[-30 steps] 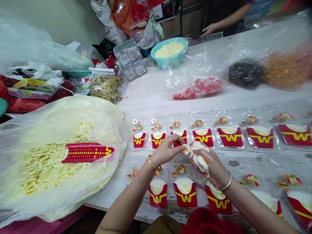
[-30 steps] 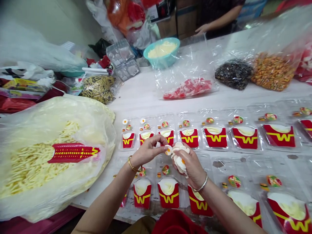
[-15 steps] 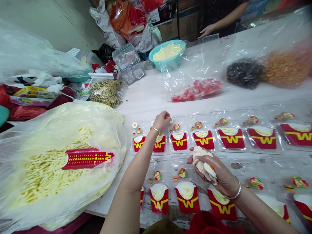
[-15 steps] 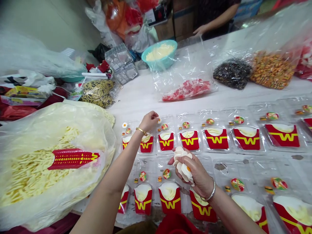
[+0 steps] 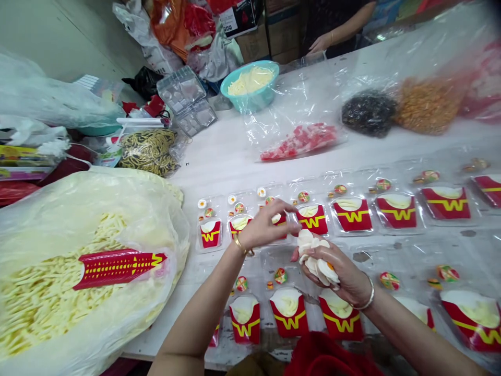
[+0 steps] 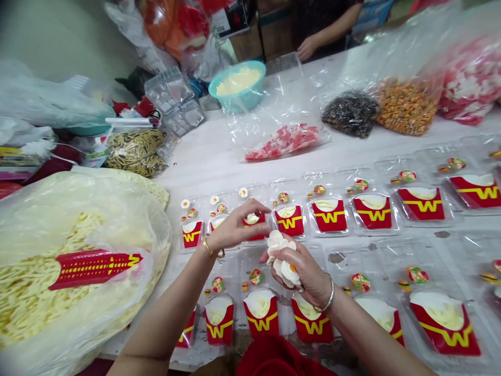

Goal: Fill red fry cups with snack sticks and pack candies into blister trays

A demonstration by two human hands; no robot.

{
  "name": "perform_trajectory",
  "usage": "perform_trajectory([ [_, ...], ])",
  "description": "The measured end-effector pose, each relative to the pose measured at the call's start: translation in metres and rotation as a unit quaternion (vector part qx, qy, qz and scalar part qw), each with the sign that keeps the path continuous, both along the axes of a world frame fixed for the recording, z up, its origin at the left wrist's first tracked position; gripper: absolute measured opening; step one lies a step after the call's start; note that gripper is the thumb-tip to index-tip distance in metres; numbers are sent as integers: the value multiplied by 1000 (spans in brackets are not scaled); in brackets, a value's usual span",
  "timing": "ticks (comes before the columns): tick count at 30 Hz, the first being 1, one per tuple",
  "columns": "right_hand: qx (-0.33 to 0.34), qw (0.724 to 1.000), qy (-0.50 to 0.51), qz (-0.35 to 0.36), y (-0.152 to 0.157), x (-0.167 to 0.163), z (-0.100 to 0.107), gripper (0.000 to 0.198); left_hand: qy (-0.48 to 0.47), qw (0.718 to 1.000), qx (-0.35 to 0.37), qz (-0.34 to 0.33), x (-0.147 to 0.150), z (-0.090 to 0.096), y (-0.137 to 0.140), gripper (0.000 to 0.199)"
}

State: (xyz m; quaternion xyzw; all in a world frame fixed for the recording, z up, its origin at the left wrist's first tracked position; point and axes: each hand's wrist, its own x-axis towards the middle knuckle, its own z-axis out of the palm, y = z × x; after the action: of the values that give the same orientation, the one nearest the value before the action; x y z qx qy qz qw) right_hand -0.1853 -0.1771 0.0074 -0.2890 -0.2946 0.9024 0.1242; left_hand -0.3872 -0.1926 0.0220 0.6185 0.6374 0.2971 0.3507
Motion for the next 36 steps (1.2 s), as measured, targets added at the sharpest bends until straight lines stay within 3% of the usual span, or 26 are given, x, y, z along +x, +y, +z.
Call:
perform_trajectory([
  [2,4,1000,-6,2,2,1,-1,19,-54,998,-13,-41,20,7,-9,16],
  [6,14,998,-52,-14,5,3,-5,21,-163,985,-56,25,41,2,-13,13],
  [11,0,993,-85,-78,10,9,-5,29,-399,905,-133,69,53,-9,-4,28],
  [18,16,988,-122,-97,25,16,-3,34,-443,868,-126,188,53,-25,16,30],
  [21,2,988,-119,-96,26,21,-7,35,-327,919,-38,219,40,-34,32,23],
  [23,-8,990,-109,-90,26,25,-9,35,-164,961,45,218,29,-40,46,15],
  [25,-18,991,-104,-82,25,28,-10,36,2,974,118,193,17,-47,60,8],
  [28,-34,991,-101,-76,26,32,-10,38,182,962,167,120,4,-58,77,12],
  [32,-41,993,-79,-79,30,38,-13,36,361,924,121,16,0,-69,85,18],
  [34,-38,994,-57,-82,32,41,-15,34,410,907,98,-19,2,-67,83,17],
  [36,-34,995,-39,-82,33,43,-15,32,411,907,89,-21,7,-60,78,19],
])
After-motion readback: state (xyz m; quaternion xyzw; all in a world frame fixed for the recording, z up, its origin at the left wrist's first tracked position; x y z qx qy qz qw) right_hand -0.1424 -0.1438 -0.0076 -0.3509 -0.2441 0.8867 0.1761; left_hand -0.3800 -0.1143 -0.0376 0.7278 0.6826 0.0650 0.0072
